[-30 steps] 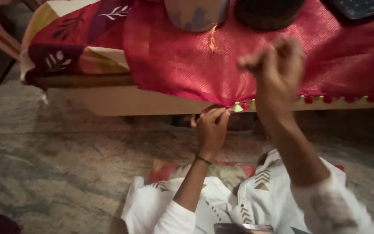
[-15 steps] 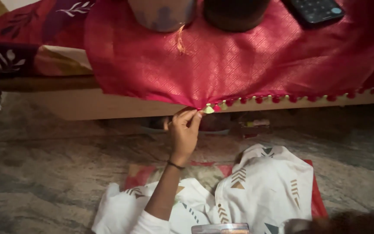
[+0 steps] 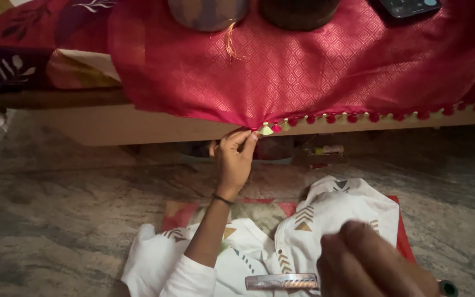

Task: Sewing decorative tassels onto the edge of a red silk fabric.

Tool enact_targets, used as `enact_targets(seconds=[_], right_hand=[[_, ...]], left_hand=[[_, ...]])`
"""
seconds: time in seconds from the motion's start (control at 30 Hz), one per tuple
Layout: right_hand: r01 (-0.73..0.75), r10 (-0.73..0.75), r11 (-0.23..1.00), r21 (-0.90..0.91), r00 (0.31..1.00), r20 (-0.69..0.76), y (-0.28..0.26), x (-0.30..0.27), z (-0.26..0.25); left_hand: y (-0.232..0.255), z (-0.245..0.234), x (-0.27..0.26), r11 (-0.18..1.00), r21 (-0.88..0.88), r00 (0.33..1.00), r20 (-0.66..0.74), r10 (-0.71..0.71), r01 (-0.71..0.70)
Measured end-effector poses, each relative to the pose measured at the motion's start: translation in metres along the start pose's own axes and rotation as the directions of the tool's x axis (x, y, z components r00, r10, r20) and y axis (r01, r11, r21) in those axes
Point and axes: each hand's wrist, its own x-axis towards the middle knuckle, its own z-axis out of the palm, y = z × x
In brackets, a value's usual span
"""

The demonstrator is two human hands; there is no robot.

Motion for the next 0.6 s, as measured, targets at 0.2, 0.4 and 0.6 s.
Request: enact_targets(seconds=[0.2,0.4,0.6], right_hand=[[-0.072,0.061,0.992,0.106,0.992,0.108,-0.001,-0.007,-0.003],[-0.135,0.098,0.971,0.198,0.978,0.186,-0.012,-0.015,-0.017],[-0.177,0.174,0.984,0.021,0.979,0.107,-0.028,-0.014,-0.025]], left_hand=[[0.002,-0.002,-0.001,1.0,0.025,0.999,-0.033,0.013,-0.012],[0.0,-0.001,-0.001,0.996,0.09,1.0,-0.013,-0.018,0.019],[-0.009,0.001,-0.001,0.992,0.129,1.0,-0.023,-0.013,0.016]])
